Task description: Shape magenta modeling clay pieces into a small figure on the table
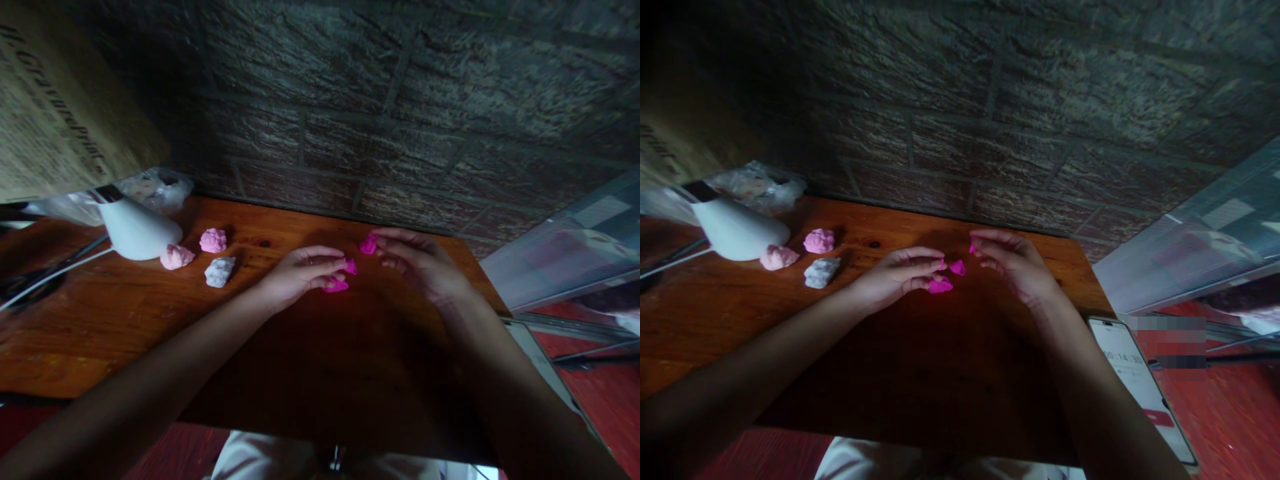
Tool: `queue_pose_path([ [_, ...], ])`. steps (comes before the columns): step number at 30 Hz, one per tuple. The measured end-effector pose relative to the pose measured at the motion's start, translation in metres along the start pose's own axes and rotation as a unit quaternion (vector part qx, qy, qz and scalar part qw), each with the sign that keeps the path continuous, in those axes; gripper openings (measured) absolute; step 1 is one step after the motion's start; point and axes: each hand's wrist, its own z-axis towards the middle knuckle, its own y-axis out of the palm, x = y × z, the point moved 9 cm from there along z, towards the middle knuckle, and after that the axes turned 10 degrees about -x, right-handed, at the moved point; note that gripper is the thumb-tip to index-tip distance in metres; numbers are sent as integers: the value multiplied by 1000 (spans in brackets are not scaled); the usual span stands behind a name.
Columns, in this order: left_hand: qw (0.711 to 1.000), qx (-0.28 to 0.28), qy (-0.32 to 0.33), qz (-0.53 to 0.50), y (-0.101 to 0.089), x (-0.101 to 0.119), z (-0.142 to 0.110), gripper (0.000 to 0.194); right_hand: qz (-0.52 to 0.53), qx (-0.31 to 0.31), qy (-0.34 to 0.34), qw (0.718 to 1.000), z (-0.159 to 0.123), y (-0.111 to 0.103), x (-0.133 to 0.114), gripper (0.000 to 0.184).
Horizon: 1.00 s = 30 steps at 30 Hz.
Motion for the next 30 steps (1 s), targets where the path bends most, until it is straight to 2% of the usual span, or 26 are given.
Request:
queue_pose_path([
  [4, 999, 28, 29, 4, -12, 8, -1, 31, -155, 5, -21, 988, 21, -8, -22, 22],
  [7, 996, 54, 59, 46, -21, 16, -1, 29, -209, -7, -16, 978, 25, -8, -24, 24],
  [10, 981, 71, 89, 155, -26, 26, -1, 22, -209, -2, -2, 978, 15, -7, -7, 31],
  [13, 944, 74, 138, 289, -22, 37, 0, 11, -189, 34, 35, 981, 2, -9, 20, 33],
  [16, 903, 50, 184, 386, -8, 41, 2, 6, -185, 37, 44, 981, -4, -3, 37, 33],
  [19, 890, 18, 177, 421, 1, 34, 8, 6, -174, 24, 34, 984, -4, 6, 43, 32],
  [23, 901, 7, 167, 400, -5, 30, 17, 6, -187, 6, 8, 982, -1, 17, 43, 30],
  [27, 943, 7, 128, 308, -20, 24, 26, 11, -257, -13, -44, 965, -1, 29, 36, 21],
  [30, 962, 4, 85, 259, -24, 17, 29, 13, -288, -41, -95, 952, -3, 42, 28, 18],
])
